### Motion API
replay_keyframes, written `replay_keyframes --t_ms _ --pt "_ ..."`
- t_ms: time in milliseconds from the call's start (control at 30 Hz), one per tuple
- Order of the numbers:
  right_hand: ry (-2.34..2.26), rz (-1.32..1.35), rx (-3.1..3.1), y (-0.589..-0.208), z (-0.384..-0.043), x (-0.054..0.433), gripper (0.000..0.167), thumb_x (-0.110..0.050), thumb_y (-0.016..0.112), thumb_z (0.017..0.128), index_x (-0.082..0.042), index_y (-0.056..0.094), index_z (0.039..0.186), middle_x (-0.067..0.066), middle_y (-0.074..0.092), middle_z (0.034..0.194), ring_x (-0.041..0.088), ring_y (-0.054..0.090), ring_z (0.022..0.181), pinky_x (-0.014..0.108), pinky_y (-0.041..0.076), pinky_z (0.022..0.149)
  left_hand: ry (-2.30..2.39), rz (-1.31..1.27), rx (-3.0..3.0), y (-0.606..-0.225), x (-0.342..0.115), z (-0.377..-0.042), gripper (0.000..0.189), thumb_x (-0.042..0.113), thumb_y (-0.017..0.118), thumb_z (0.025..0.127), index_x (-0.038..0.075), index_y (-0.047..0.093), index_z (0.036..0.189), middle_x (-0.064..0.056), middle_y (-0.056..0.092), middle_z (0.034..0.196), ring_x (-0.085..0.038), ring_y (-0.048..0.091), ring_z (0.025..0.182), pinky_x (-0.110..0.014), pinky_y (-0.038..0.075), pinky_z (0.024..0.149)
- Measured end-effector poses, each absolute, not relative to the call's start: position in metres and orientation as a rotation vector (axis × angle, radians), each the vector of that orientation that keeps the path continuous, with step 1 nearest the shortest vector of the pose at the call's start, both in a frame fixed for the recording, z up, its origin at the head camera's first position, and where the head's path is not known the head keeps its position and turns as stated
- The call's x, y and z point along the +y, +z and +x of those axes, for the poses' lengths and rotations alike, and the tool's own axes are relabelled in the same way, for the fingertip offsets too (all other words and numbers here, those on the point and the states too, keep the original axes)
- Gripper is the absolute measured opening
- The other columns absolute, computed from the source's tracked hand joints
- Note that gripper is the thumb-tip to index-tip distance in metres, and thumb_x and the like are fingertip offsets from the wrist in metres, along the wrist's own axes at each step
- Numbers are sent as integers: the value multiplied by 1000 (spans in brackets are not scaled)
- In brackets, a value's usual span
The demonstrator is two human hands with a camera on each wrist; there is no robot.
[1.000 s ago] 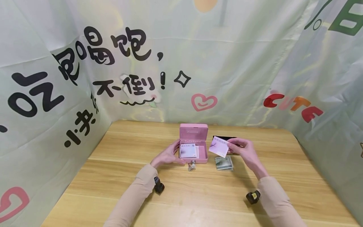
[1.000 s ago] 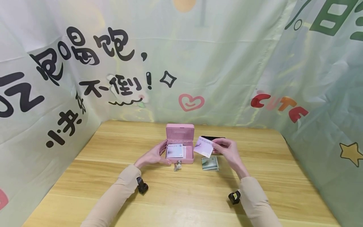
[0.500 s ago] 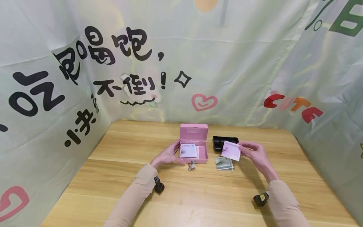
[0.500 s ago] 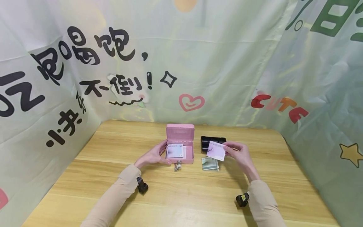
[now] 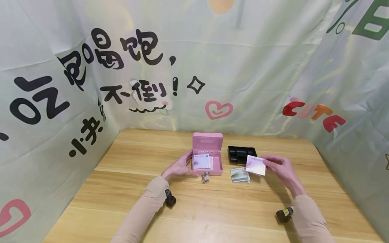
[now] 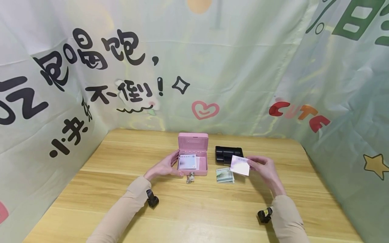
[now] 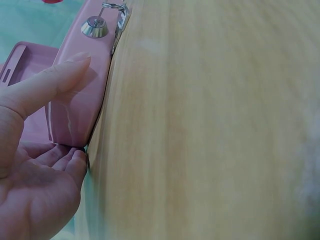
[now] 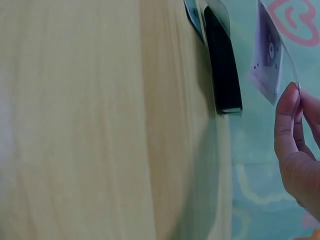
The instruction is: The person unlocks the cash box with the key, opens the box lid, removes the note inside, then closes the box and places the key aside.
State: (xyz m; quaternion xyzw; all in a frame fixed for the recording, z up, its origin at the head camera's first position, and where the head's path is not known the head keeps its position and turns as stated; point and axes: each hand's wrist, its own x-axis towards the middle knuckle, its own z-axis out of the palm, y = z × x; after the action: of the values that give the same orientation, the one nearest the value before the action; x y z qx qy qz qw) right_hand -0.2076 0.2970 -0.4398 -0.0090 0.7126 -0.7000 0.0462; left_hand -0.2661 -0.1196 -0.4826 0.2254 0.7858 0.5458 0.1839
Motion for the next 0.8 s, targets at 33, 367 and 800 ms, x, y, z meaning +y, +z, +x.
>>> replay_keyframes --t_ms 33,367,800 --pt "-2129 -16 2183 -440 -208 298 21 -3 64 96 -19 77 100 -14 73 92 1 68 86 16 60 80 1539 635 2216 -482 -120 -266 118 -1 85 72 1 8 161 -21 10 169 -37 14 157 -48 15 131" --pt "-2002 63 2273 -444 -208 308 17 -5 67 94 -19 75 99 -15 71 88 0 66 83 16 60 77 1546 650 2212 -482 -119 -266 119 -2 85 71 0 7 161 -22 10 169 -38 14 157 -48 15 131" --pt "-1813 54 2386 -450 -209 319 10 -6 67 94 -10 75 99 -16 70 84 0 64 77 17 60 72 1538 667 2212 -483 -120 -267 119 -3 84 71 0 6 161 -21 10 169 -37 14 157 -48 15 131"
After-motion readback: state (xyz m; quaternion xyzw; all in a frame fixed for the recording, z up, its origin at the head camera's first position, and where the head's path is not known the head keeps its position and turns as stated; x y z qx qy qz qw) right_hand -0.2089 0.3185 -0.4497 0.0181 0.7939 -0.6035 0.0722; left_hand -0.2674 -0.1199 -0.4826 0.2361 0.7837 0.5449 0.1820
